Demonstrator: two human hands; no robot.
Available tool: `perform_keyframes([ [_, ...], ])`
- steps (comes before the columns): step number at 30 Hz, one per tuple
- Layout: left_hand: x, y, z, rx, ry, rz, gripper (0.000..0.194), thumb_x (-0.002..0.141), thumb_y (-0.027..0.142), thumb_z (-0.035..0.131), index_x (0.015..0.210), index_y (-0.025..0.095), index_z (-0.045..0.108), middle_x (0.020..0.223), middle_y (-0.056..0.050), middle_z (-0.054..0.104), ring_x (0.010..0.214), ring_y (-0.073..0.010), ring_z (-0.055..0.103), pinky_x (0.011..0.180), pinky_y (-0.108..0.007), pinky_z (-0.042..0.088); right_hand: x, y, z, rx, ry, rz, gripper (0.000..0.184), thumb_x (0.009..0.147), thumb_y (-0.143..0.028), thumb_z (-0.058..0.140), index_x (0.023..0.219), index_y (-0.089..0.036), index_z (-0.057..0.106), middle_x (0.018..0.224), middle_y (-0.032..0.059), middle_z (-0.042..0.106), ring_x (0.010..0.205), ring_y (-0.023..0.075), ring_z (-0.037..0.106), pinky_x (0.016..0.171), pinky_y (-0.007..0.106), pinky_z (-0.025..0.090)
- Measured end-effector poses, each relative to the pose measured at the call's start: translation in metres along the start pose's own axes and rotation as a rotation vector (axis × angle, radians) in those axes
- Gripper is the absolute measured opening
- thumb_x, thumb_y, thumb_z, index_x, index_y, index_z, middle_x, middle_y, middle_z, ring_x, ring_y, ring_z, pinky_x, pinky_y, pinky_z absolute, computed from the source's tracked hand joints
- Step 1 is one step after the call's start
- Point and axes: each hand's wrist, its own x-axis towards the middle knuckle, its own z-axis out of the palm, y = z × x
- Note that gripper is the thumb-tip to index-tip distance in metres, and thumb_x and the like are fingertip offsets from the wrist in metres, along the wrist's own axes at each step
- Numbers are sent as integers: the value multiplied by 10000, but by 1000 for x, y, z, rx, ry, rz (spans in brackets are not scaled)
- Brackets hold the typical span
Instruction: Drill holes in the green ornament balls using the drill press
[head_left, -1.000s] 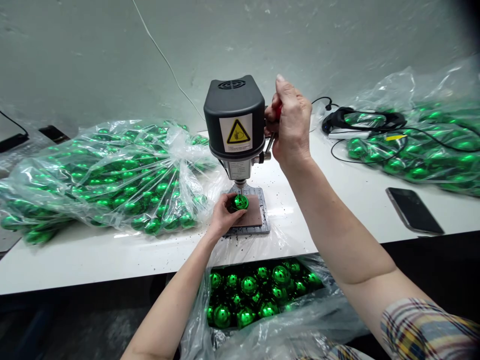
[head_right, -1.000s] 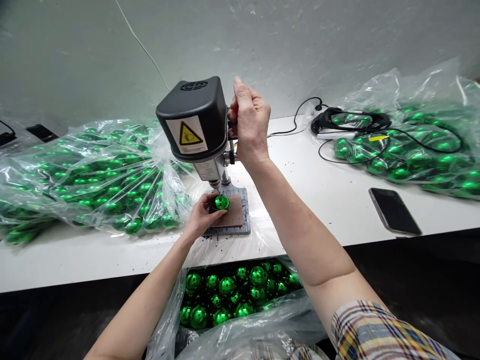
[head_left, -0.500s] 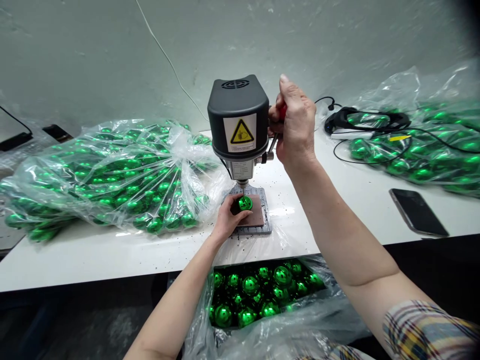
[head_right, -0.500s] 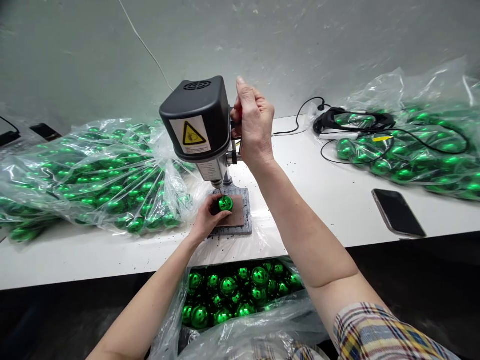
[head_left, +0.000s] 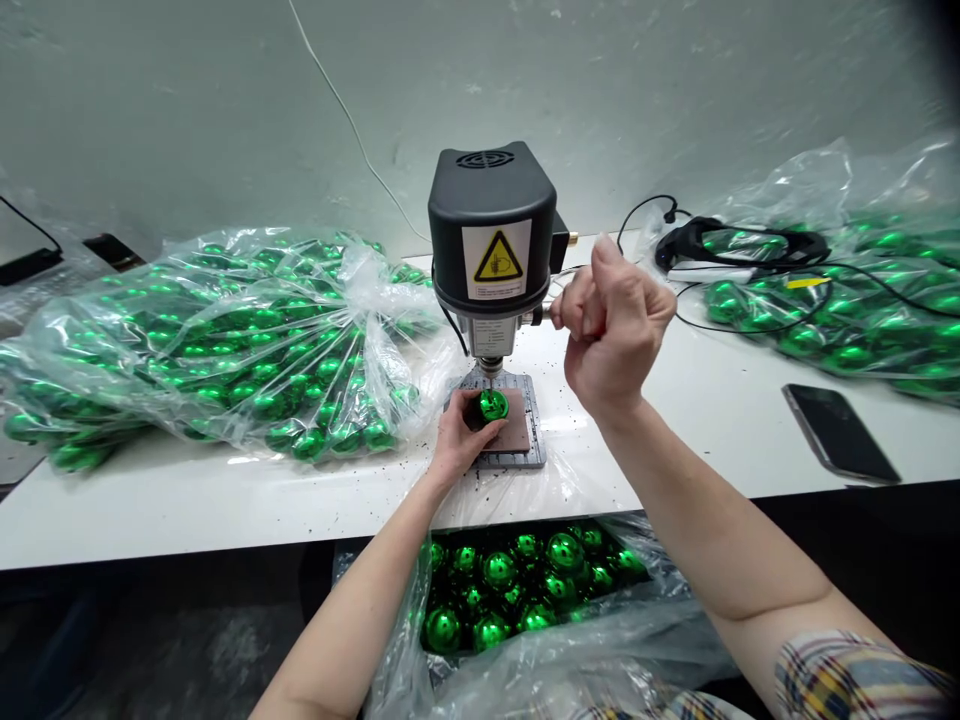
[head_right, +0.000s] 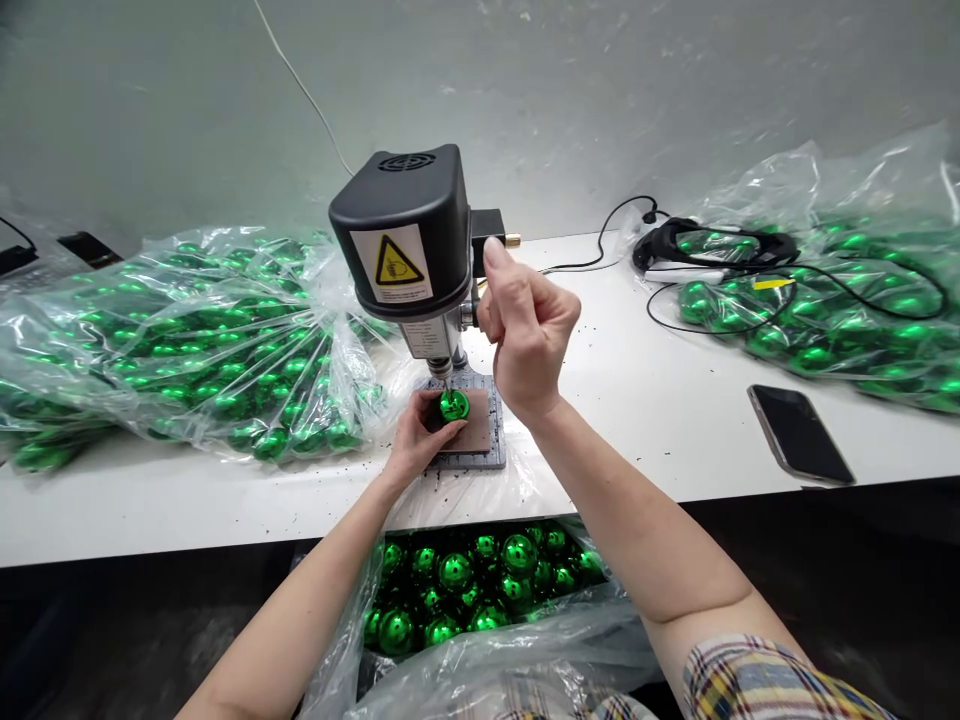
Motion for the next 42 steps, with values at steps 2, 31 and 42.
perform_keyframes([
  [2, 0, 0, 0, 15, 0, 4, 529, 745, 401, 837, 1151, 221, 551, 1097, -75, 680, 1045, -259, 659, 965, -442, 522, -7, 3, -5, -4, -18, -36, 577, 904, -338, 634, 431, -191, 338, 397, -59, 272, 391, 64, 284, 451, 287, 272],
  [31, 3, -2, 2, 4, 48, -35, 520, 710, 340, 844, 1111, 188, 550, 1048, -77, 694, 992, -234, 680, 888, -383, 533, -6, 12, -17, -23, -129, -82, 516, 877, -236, 633, 445, -182, 358, 416, -59, 325, 407, 56, 320, 468, 278, 307],
  [42, -32, 96, -57, 400, -430, -31, 394, 767, 514, 780, 962, 193, 660, 962, -74, 707, 871, -232, 637, 732, -327, 488, 29, -7, 13, 2, 41, 237, 483, 824, -336, 680, 454, -211, 395, 423, -62, 328, 407, 62, 324, 423, 259, 298],
])
